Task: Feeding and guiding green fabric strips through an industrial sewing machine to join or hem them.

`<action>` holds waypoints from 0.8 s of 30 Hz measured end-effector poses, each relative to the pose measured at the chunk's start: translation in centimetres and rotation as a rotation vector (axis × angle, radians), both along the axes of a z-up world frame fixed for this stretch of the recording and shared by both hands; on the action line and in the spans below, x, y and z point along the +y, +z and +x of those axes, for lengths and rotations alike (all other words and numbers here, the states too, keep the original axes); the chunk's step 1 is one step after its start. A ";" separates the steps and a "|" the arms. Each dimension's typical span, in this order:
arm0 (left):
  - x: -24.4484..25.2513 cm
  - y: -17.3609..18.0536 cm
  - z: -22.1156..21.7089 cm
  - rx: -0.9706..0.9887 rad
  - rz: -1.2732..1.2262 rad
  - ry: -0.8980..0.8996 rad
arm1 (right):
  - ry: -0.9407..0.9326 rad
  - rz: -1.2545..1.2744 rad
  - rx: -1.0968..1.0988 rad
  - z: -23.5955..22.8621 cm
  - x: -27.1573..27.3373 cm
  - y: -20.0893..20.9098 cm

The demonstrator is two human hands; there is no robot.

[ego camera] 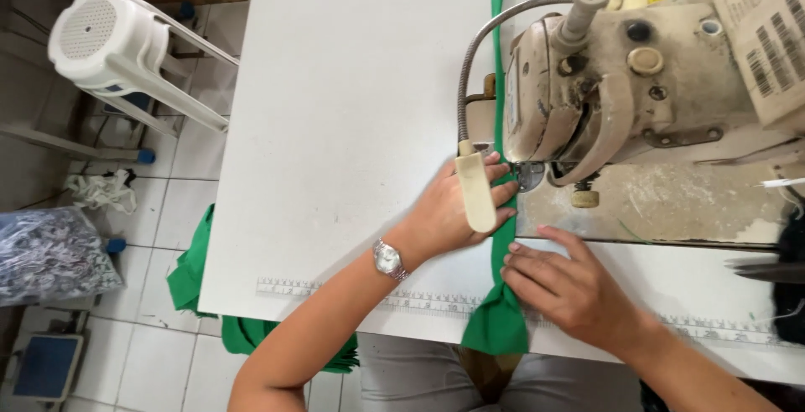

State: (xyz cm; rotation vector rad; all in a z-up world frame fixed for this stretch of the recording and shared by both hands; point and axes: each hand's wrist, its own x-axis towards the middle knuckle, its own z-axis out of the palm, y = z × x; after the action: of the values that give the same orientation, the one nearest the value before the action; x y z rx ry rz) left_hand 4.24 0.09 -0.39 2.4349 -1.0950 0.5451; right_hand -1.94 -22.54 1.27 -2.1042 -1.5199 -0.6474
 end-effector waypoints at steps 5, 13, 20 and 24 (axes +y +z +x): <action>0.3 -0.9 -0.2 -0.085 -0.039 0.060 | -0.059 -0.003 -0.037 0.5 -0.3 0.1; -0.4 0.8 -3.2 -0.037 -0.086 -0.091 | -0.066 -0.002 -0.062 0.0 -0.5 -0.1; -0.7 0.9 -4.0 0.009 0.020 0.013 | -0.132 -0.032 -0.029 -0.1 -0.3 0.3; -0.6 0.9 -3.7 -0.015 0.047 0.031 | -0.135 -0.034 -0.035 0.5 -0.2 0.2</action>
State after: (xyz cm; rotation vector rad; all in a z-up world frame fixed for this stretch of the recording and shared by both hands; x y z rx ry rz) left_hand 0.57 -0.54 0.54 2.4957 -1.0894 0.5541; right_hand -1.46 -22.78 1.48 -2.2477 -1.4256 -0.7145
